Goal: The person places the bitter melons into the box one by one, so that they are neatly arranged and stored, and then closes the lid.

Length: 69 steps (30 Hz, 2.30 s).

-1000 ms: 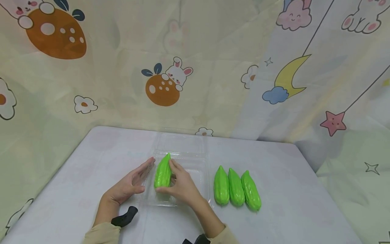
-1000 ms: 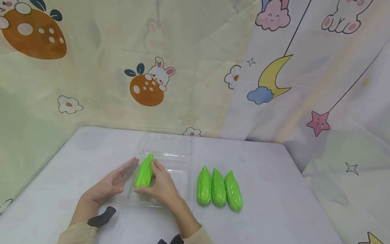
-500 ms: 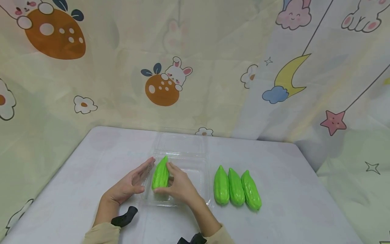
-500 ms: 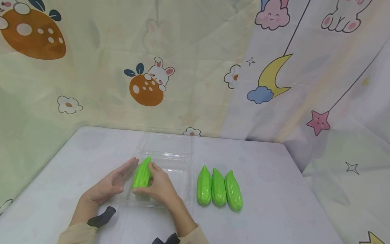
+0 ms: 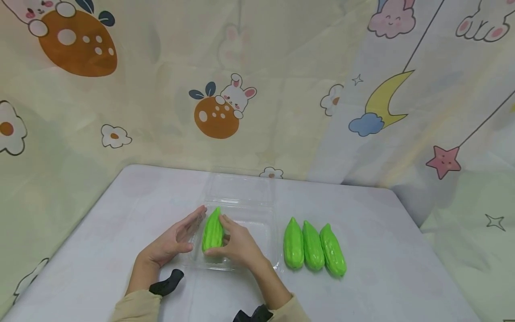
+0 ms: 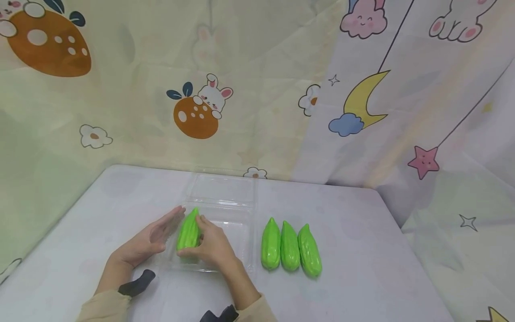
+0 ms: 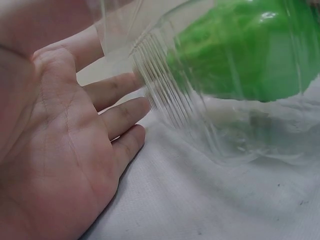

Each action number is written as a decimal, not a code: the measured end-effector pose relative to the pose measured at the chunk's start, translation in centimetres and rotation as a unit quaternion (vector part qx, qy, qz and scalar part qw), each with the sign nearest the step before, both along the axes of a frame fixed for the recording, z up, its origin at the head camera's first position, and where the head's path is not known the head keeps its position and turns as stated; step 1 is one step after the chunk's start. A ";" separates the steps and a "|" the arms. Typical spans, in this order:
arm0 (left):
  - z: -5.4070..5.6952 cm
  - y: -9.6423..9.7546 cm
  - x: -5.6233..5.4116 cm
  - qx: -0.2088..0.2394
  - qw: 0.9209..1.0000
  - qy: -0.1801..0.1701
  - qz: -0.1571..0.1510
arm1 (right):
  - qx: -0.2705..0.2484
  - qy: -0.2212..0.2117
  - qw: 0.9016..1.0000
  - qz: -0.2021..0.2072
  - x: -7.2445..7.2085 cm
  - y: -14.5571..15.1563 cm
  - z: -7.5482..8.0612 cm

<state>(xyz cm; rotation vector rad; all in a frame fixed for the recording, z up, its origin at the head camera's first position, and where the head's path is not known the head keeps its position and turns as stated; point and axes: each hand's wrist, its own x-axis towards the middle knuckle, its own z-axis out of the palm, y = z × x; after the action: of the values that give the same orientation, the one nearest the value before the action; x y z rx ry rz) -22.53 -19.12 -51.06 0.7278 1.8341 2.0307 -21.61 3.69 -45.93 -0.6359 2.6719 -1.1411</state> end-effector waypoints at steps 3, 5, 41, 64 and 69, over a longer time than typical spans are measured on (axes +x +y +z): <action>0.0 0.1 0.0 -0.001 1.000 0.002 -0.001 | -0.006 -0.004 1.000 0.003 0.0 0.1 -0.1; -0.1 0.1 -0.1 -0.002 1.000 0.004 0.000 | -0.007 -0.004 1.000 0.004 0.0 0.1 -0.2; -0.2 0.0 -0.2 -0.003 1.000 0.001 0.009 | 0.026 -0.014 0.998 0.060 -0.3 0.3 -0.2; 0.1 0.1 -0.2 0.000 1.000 -0.001 -0.001 | 0.012 -0.063 0.991 0.114 -0.6 1.4 0.5; 0.0 0.1 -0.2 -0.012 1.000 -0.004 0.007 | 0.003 -0.070 0.990 0.120 -0.6 1.5 0.6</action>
<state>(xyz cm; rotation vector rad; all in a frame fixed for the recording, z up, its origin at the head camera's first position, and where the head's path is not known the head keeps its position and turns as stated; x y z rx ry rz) -22.71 -19.06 -51.09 0.7020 1.8609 2.0132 -22.25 5.22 -45.36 -0.8187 2.4030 -1.0699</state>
